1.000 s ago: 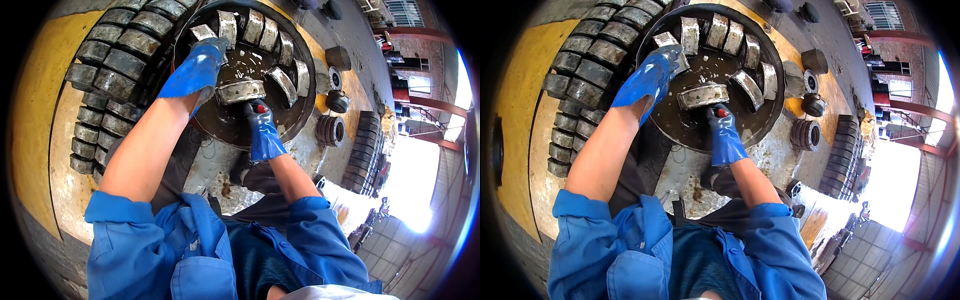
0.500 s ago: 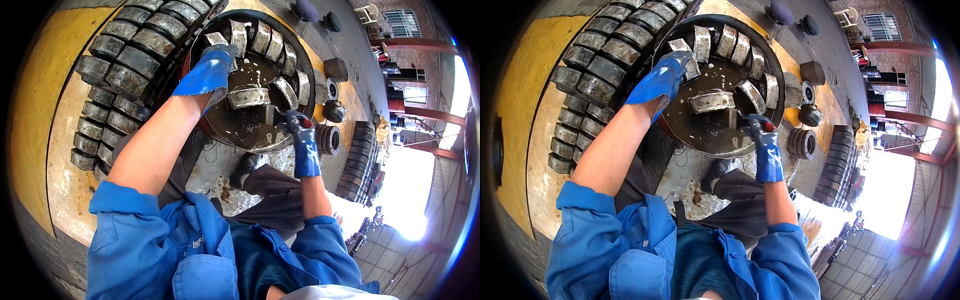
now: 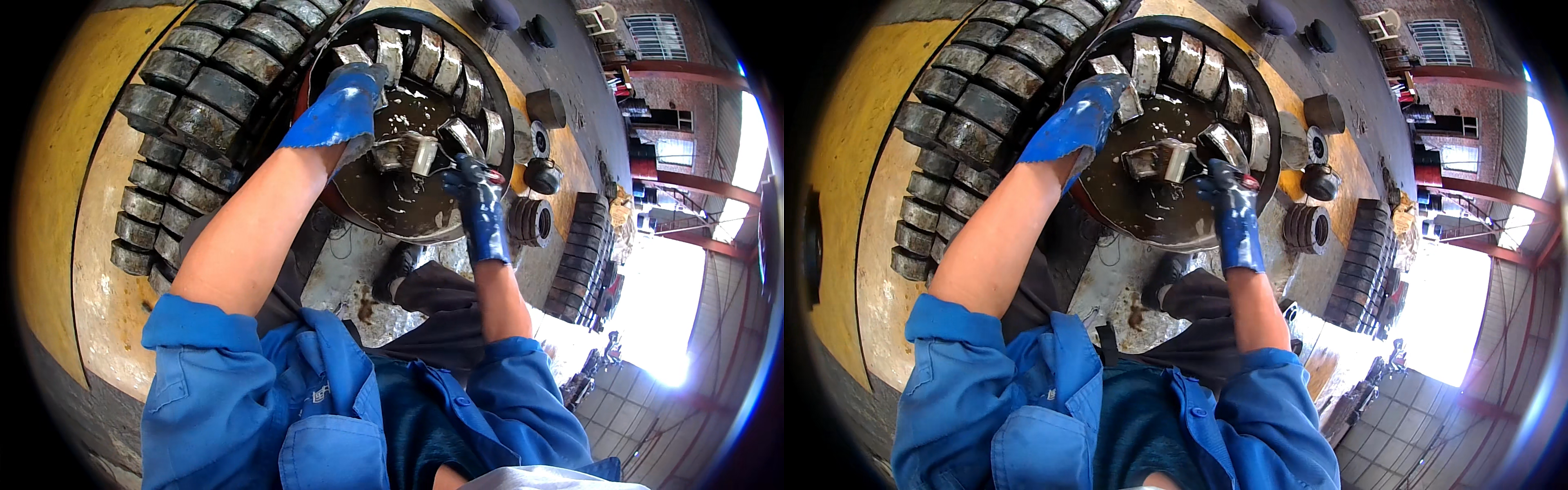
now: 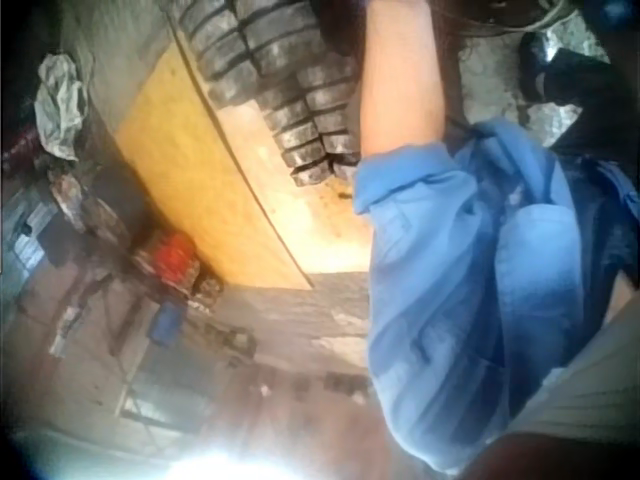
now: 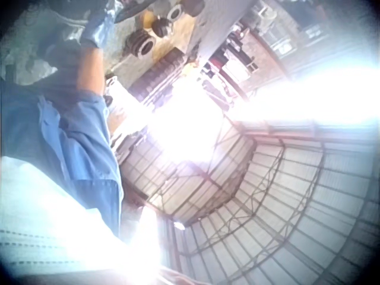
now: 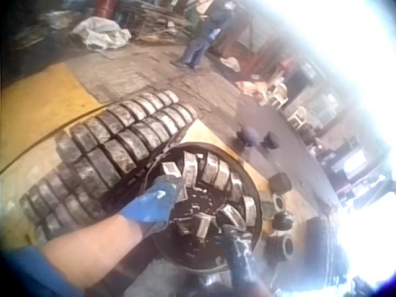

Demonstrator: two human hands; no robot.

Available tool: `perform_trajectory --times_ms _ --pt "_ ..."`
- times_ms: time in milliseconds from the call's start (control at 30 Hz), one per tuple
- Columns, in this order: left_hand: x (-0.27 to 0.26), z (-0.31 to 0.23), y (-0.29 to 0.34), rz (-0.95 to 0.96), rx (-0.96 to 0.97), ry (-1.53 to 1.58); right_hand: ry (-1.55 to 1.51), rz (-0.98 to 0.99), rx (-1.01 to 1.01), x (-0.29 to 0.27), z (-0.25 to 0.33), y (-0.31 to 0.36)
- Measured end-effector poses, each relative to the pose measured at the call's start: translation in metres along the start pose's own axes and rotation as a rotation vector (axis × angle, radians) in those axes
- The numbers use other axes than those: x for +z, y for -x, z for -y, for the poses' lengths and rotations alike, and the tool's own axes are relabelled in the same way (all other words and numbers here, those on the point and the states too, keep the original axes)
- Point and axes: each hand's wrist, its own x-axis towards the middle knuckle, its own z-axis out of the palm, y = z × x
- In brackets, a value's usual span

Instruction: The person cleans oily metal parts by scrubbing them with a small brush while they are submerged in a basin of fluid.

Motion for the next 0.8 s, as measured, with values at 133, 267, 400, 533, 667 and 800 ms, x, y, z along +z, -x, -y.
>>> perform_trajectory --times_ms 133,267,400,533,667,800 --pt "0.001 0.000 -0.001 -0.003 -0.003 -0.011 0.027 -0.019 -0.039 0.028 -0.023 -0.016" --pt "0.002 0.001 0.000 0.007 -0.016 -0.009 0.122 -0.010 -0.060 0.040 -0.054 -0.026" --pt "0.000 0.001 0.001 0.005 -0.025 -0.004 0.193 0.110 -0.014 0.050 -0.072 -0.022" --pt "-0.003 -0.002 -0.001 -0.002 -0.013 -0.003 0.109 0.172 0.013 0.043 -0.049 -0.013" --pt "-0.002 -0.002 -0.005 0.003 -0.019 0.000 0.034 0.087 -0.059 0.018 -0.005 -0.012" --pt "0.004 -0.002 -0.005 0.025 -0.026 -0.010 0.006 -0.031 -0.046 -0.033 0.002 -0.037"
